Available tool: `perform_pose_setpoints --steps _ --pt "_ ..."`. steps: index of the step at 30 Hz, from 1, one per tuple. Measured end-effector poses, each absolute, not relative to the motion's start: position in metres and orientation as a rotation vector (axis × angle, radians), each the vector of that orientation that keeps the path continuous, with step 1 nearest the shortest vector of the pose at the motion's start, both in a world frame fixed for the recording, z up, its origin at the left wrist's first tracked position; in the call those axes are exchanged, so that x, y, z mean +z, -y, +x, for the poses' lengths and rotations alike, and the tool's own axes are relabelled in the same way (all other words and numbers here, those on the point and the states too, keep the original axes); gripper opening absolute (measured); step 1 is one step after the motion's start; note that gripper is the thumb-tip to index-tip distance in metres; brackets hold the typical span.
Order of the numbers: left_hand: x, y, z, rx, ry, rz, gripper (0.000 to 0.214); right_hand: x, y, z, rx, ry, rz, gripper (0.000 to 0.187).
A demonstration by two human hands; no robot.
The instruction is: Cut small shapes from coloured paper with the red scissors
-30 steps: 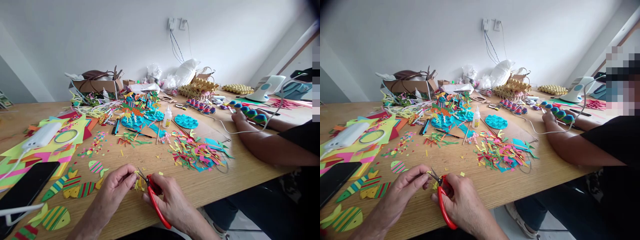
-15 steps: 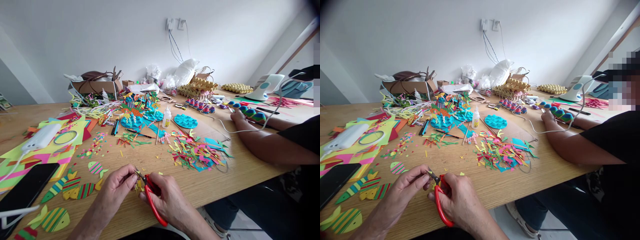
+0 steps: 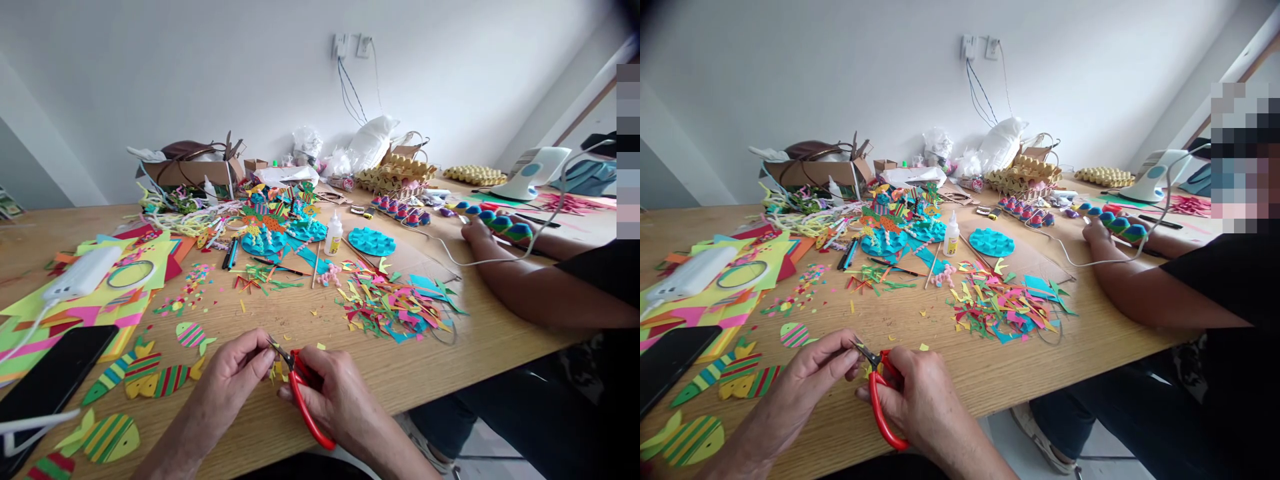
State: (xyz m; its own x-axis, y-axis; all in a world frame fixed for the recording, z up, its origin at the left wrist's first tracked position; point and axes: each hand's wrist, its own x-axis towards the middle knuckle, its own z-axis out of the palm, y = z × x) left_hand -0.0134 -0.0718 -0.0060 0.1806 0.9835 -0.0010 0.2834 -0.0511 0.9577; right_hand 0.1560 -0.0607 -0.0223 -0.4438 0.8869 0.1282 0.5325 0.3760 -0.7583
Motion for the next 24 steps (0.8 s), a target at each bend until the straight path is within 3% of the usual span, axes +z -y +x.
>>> perform_pose_setpoints --steps 24 --pt "-0.0087 0.0728 -0.0203 0.963 -1.294 1.554 0.019 -0.026 0.0611 0.1615 0.873 2.159 -1.211 0.046"
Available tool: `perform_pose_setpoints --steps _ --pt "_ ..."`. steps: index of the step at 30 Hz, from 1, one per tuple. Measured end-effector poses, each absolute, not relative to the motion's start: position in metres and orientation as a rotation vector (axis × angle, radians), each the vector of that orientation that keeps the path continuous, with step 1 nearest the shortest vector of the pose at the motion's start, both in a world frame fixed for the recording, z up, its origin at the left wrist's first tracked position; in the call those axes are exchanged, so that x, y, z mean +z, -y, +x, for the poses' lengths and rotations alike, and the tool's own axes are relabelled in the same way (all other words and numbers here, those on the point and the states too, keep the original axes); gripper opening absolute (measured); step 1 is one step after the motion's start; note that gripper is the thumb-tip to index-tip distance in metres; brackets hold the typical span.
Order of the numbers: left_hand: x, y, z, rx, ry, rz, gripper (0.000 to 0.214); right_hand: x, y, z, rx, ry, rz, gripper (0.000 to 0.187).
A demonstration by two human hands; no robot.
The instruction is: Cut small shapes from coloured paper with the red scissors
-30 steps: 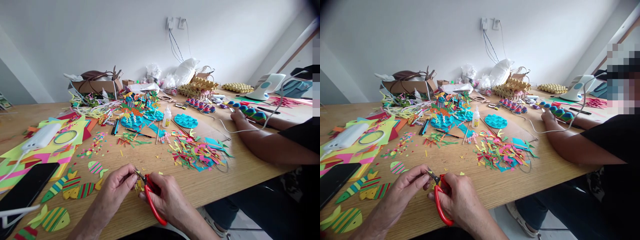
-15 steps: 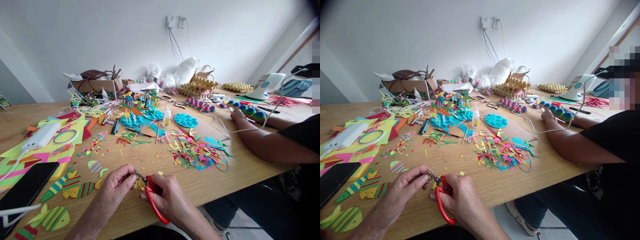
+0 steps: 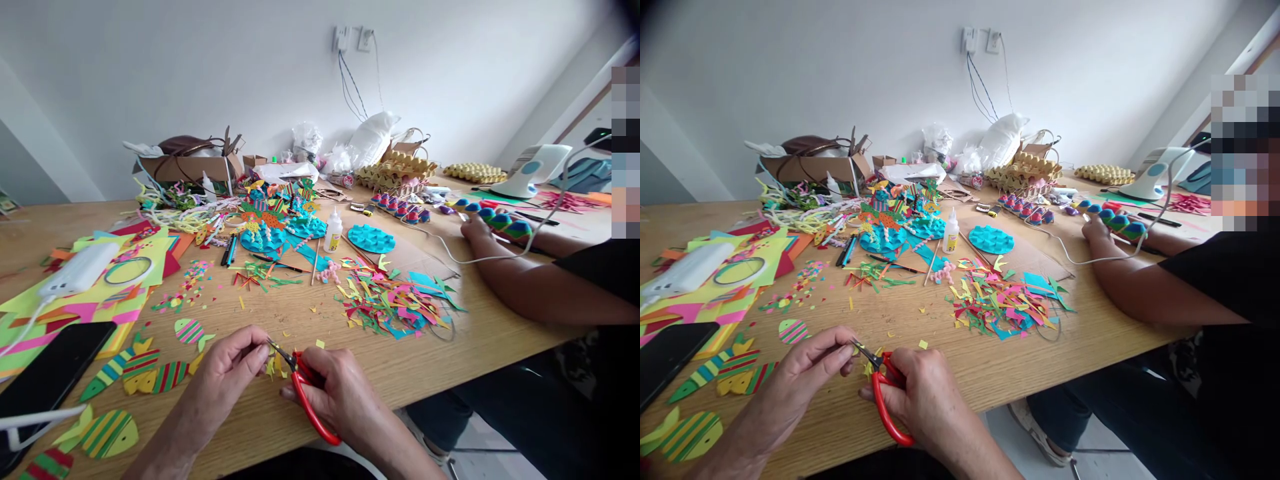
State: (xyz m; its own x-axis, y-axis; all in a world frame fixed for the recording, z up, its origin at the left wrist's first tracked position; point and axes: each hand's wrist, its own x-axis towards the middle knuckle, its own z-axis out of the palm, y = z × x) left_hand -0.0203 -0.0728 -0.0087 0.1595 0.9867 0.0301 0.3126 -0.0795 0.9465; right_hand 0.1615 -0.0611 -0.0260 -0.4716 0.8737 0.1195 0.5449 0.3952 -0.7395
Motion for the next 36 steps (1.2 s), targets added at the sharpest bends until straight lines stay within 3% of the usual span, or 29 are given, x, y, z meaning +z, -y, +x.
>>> perform_pose_setpoints --steps 20,27,32,36 --pt "-0.008 0.071 -0.023 0.988 -1.347 1.51 0.02 -0.025 0.057 0.165 0.889 2.217 -1.251 0.044" --pt "-0.012 0.067 -0.022 0.991 -1.402 1.474 0.014 -0.02 0.054 0.167 1.046 2.101 -1.293 0.031" --pt "-0.007 0.067 -0.013 0.993 -1.398 1.493 0.013 -0.02 0.051 0.156 1.211 1.757 -1.211 0.01" --pt "-0.008 0.068 -0.008 0.976 -1.381 1.576 0.015 -0.016 0.049 0.147 1.208 1.673 -1.112 0.009"
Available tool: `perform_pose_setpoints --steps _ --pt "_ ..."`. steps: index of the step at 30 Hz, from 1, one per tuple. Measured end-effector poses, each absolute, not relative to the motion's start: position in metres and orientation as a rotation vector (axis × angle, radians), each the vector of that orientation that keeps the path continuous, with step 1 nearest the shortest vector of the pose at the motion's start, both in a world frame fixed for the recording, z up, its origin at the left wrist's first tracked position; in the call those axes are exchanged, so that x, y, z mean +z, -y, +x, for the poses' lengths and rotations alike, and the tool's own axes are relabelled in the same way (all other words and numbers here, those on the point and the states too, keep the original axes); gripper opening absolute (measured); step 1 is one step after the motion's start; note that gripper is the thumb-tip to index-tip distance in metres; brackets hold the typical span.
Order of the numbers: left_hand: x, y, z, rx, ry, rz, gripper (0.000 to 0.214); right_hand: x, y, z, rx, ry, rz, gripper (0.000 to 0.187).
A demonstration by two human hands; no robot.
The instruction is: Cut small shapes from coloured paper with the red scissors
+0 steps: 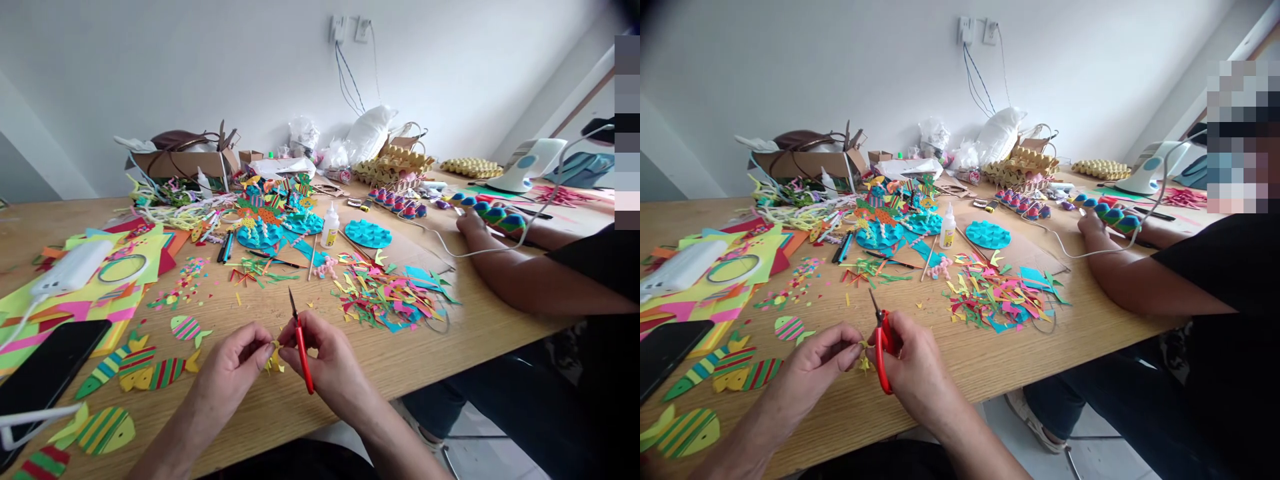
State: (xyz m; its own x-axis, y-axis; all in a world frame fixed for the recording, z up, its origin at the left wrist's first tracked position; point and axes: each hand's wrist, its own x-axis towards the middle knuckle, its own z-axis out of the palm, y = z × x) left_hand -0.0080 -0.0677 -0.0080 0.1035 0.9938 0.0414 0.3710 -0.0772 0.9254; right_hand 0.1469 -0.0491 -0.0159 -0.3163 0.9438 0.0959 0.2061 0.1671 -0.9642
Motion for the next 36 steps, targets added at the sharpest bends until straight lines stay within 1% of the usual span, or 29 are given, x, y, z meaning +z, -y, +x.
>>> perform_pose_setpoints --steps 5,9,16,20,24,30,36 --pt "-0.016 0.068 -0.01 0.918 -1.424 1.69 0.016 -0.013 0.049 0.143 1.138 1.723 -1.13 0.013" --pt "-0.019 0.068 -0.011 0.881 -1.385 1.718 0.017 -0.015 0.048 0.145 1.085 1.785 -1.129 0.012" --pt "-0.008 0.068 -0.013 0.802 -1.355 1.765 0.014 -0.003 0.043 0.153 0.906 2.081 -1.143 0.014" --pt "-0.006 0.065 -0.013 0.823 -1.359 1.768 0.014 0.002 0.041 0.153 0.845 2.165 -1.098 0.015" --pt "-0.008 0.065 -0.015 0.873 -1.394 1.7 0.015 0.001 0.04 0.153 0.873 2.038 -1.158 0.013" --pt "-0.008 0.065 -0.013 0.92 -1.346 1.614 0.018 -0.005 0.041 0.149 1.074 1.809 -1.152 0.009" --pt "-0.009 0.066 -0.009 0.922 -1.338 1.599 0.017 -0.011 0.042 0.144 1.067 1.829 -1.113 0.012"
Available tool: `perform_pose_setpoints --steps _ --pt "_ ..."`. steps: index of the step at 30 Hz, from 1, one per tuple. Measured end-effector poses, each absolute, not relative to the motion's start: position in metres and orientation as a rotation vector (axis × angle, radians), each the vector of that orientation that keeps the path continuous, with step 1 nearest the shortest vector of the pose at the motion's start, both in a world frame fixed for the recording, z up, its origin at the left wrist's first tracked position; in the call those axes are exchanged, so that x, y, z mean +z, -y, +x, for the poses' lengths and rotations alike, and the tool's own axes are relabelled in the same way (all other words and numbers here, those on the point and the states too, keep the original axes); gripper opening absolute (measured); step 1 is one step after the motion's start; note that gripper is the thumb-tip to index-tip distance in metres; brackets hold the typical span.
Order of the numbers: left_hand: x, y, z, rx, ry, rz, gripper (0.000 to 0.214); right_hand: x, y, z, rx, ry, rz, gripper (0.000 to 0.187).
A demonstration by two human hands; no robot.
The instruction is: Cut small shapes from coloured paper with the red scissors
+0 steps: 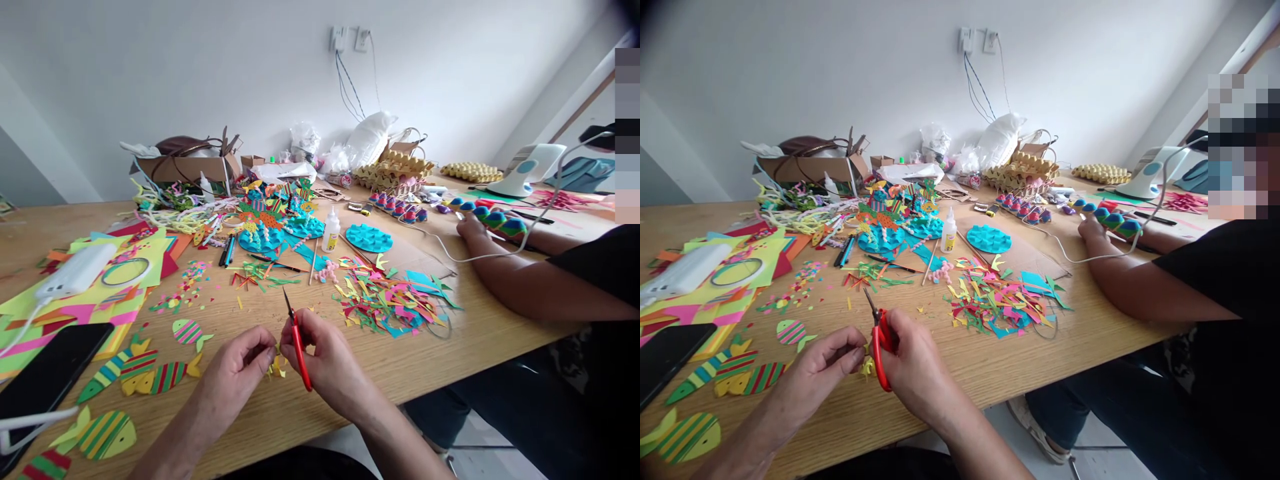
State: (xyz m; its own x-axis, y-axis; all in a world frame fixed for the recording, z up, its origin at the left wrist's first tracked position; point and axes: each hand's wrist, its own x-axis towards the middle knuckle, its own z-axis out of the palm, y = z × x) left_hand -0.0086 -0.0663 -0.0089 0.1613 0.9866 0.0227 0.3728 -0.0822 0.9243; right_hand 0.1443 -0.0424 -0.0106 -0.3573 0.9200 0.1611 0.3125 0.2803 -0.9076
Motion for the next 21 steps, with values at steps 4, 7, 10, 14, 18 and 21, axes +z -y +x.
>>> perform_pose_setpoints --steps 4,7,10,14,18,21 --pt "-0.013 0.067 -0.01 0.933 -1.334 1.597 0.015 -0.013 0.042 0.143 1.038 1.856 -1.118 0.011" --pt "-0.014 0.066 -0.01 0.978 -1.344 1.585 0.016 -0.011 0.043 0.143 1.044 1.846 -1.107 0.009" --pt "-0.011 0.067 -0.011 1.026 -1.364 1.502 0.019 -0.007 0.046 0.147 1.055 1.845 -1.099 0.012" --pt "-0.007 0.07 -0.012 1.135 -1.342 1.352 0.016 -0.007 0.054 0.154 1.005 1.936 -1.169 0.023" --pt "-0.004 0.072 -0.011 1.215 -1.258 1.256 0.015 -0.012 0.06 0.155 0.98 2.059 -1.238 0.025" --pt "-0.005 0.073 -0.01 1.253 -1.214 1.21 0.013 -0.015 0.063 0.153 0.971 2.099 -1.237 0.025"
